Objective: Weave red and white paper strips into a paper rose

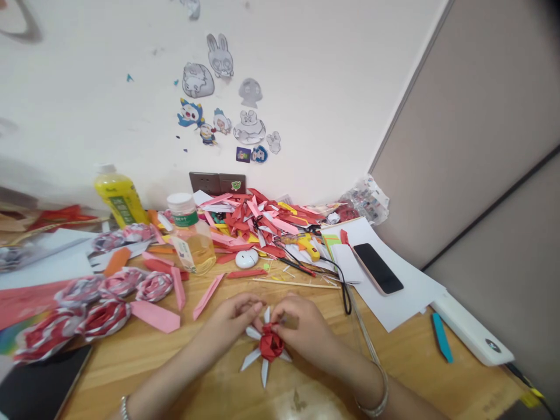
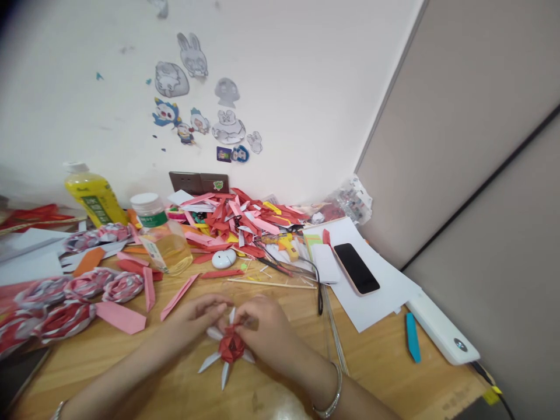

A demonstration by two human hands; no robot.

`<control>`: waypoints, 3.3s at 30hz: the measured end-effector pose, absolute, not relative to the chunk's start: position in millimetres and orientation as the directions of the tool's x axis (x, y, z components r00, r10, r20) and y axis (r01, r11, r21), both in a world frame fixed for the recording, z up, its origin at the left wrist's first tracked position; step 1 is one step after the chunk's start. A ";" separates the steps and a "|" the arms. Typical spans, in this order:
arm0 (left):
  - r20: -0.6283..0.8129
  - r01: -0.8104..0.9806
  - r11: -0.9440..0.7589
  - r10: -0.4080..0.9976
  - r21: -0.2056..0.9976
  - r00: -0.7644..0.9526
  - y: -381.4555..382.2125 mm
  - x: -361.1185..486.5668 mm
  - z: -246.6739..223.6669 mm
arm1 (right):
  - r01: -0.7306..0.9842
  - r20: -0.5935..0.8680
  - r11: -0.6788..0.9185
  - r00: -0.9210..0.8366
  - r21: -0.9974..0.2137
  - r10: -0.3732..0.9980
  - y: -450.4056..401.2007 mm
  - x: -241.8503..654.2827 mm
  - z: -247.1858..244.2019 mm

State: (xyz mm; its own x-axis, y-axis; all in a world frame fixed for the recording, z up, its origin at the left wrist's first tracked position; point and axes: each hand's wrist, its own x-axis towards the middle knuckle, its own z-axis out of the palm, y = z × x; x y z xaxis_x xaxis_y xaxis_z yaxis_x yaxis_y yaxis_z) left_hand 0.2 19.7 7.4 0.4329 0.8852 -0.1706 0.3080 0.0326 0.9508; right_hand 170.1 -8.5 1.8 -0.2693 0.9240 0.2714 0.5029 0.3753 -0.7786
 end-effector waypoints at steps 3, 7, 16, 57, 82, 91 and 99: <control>-0.256 0.251 0.139 0.812 0.958 0.525 24.7 -3.3 -5.8 | 0.466 0.287 0.407 -0.308 -0.786 0.907 -8.3 170.8 -0.2; -0.208 0.240 0.092 0.828 0.966 0.521 25.7 -4.4 -17.7 | 0.439 0.302 0.455 -0.377 -0.774 0.876 -7.5 171.6 -4.0; -0.179 0.252 0.077 0.893 0.965 0.413 23.8 -1.7 -3.7 | 0.400 0.492 0.742 -0.565 -0.538 0.662 -2.9 178.7 -2.9; -0.273 0.162 0.233 0.910 0.959 0.310 19.0 5.5 -9.1 | 0.477 0.486 0.760 -0.586 -0.441 0.649 -12.3 170.5 -2.3; -0.039 0.105 0.006 0.947 0.994 0.319 17.7 7.1 -5.9 | 0.450 0.495 0.704 -0.504 -0.549 0.708 -14.2 174.9 4.0; -0.056 0.087 0.030 0.949 0.996 0.311 19.5 5.1 -8.1 | 0.514 0.399 0.651 -0.522 -0.558 0.754 -15.8 169.7 2.8; -0.078 -0.012 0.084 0.962 0.996 0.262 20.3 3.6 -9.0 | 0.527 0.518 0.711 -0.490 -0.465 0.702 -18.9 166.6 -1.7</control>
State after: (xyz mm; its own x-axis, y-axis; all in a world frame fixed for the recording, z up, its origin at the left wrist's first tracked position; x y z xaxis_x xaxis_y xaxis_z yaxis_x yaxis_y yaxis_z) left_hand 3.6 20.3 -9.0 0.2616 0.9621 -0.0777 -0.0117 0.0836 0.9964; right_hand 166.6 -18.9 -1.7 -0.4897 0.7015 0.5178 0.5272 0.7112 -0.4650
